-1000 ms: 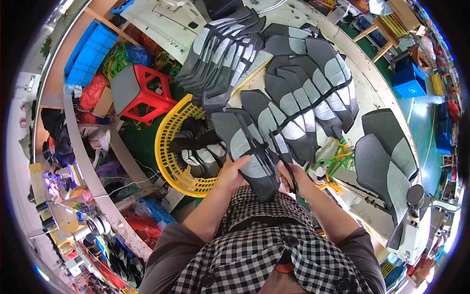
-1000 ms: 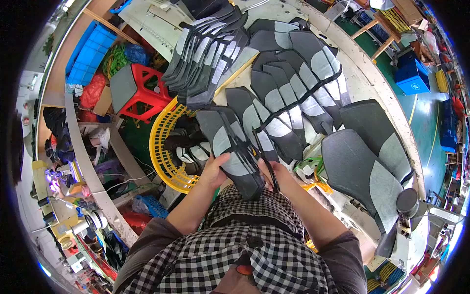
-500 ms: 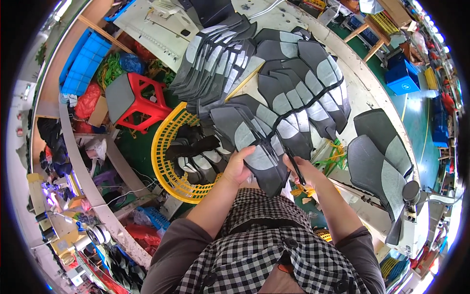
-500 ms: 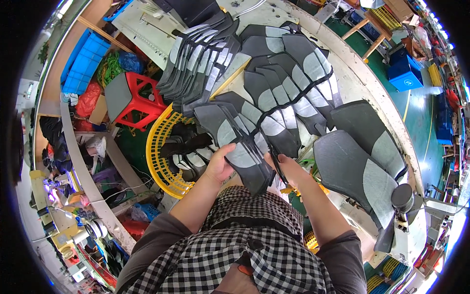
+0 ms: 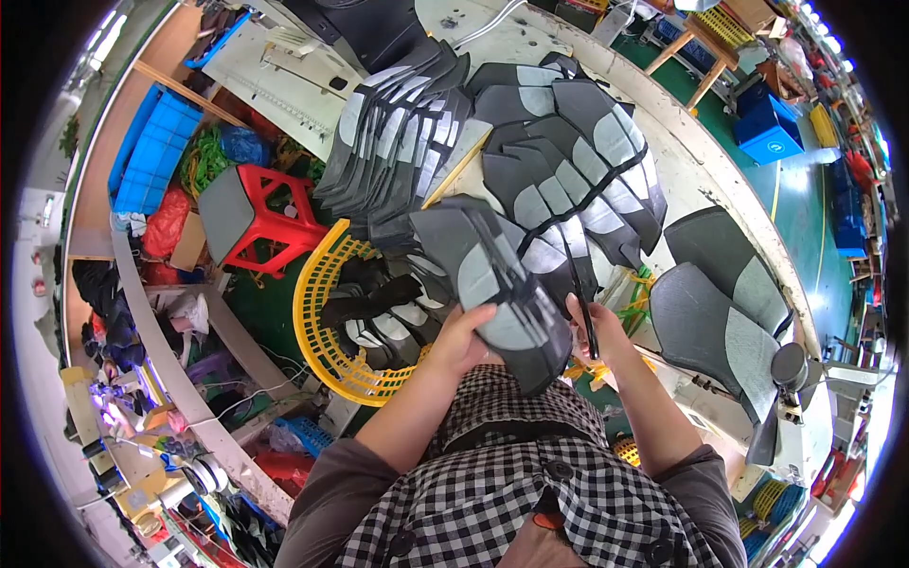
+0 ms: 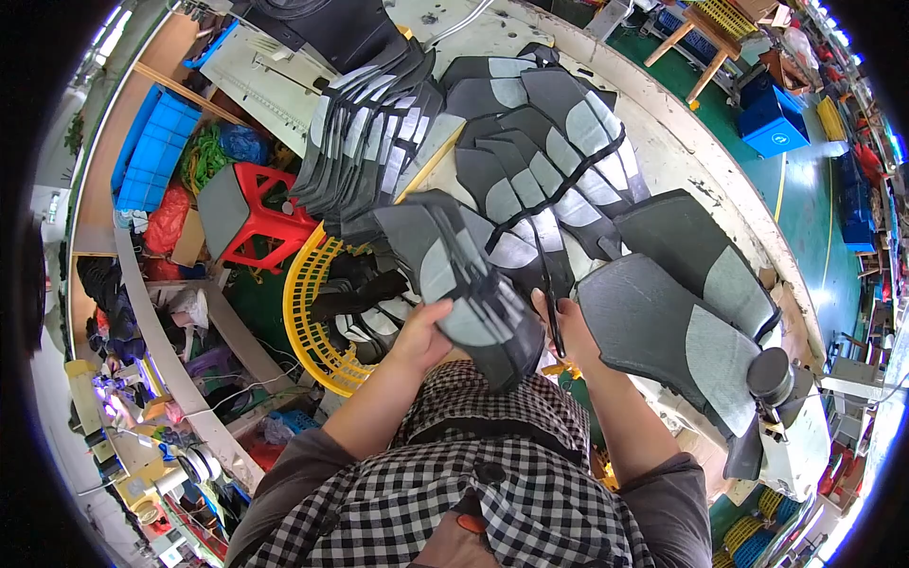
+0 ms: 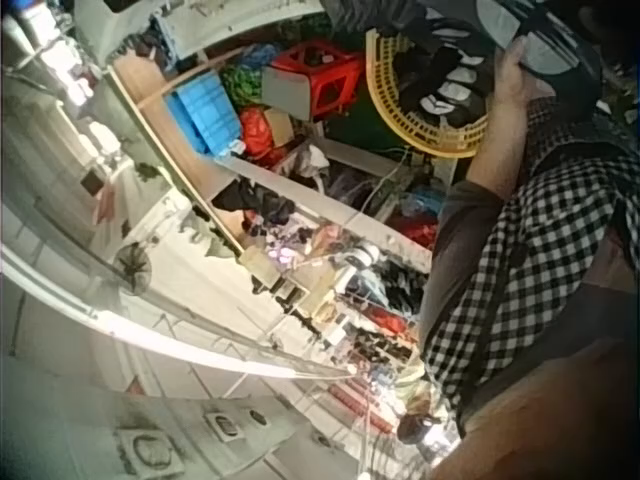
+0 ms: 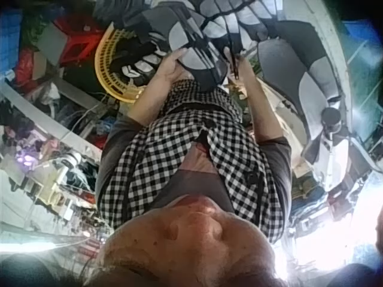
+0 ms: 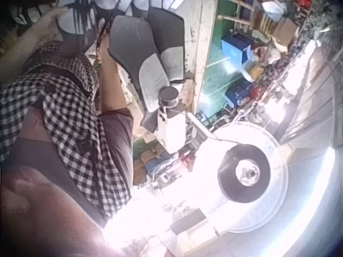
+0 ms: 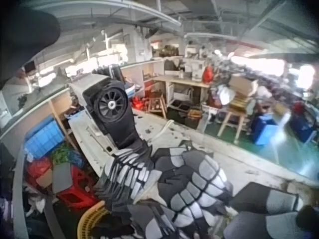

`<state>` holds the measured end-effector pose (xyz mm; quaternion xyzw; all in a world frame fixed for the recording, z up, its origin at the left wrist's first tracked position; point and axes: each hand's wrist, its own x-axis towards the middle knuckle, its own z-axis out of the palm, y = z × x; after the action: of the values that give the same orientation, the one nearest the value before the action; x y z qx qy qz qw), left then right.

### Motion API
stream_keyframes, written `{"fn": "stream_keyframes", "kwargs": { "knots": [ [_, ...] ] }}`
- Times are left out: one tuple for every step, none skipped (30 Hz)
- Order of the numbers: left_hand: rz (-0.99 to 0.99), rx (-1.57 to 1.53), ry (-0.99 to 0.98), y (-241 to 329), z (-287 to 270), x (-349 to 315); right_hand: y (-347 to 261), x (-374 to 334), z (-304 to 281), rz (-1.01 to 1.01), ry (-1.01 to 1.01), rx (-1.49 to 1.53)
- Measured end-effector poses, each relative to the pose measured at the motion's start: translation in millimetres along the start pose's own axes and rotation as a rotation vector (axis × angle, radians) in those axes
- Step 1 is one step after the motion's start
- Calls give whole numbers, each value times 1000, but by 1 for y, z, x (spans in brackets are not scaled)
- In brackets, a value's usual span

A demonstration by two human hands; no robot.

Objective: Trimming excess material from shoe components using scissors and organizing them into a basket.

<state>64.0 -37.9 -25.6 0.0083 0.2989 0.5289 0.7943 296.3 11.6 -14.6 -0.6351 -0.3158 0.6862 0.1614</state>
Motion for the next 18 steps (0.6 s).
{"fn": "stream_keyframes", "kwargs": {
  "knots": [
    [41,15,22,-1,-1,14,-3,2,0,48,32,-101],
    [84,30,41,-2,-2,31,-6,5,0,93,66,-202],
    [91,-49,62,-5,-6,50,-4,9,0,71,118,-301],
    [68,-116,128,-5,2,60,0,12,-2,68,124,-301],
    [70,-114,145,-6,7,67,3,15,-4,76,95,-232],
    [73,-111,163,-6,11,71,6,16,-7,83,66,-163],
    [72,-111,158,-7,9,72,8,15,-8,64,51,-146],
    [66,-111,148,-9,5,70,8,14,-10,62,54,-146],
    [61,-112,138,-11,1,67,8,12,-12,71,17,-263],
    [57,-111,137,-10,-1,61,10,9,-13,83,-19,-375],
    [40,-90,119,-7,-3,52,14,6,-13,4,-28,-465],
    [25,-70,102,-5,-4,42,16,0,-11,10,-26,-462],
    [68,39,132,-3,-4,29,11,-10,-4,-17,-72,-495],
    [99,77,127,-4,-9,20,6,-20,0,-40,-112,-526],
    [106,108,140,-5,-12,9,1,-28,1,26,-166,-588],
    [114,139,156,-5,-13,-3,-1,-33,3,31,-175,-591],
    [117,136,168,-6,-18,-8,-3,-37,5,71,-252,-467],
    [122,121,201,-8,-24,-13,-3,-38,8,114,-328,-342]
  ]
}}
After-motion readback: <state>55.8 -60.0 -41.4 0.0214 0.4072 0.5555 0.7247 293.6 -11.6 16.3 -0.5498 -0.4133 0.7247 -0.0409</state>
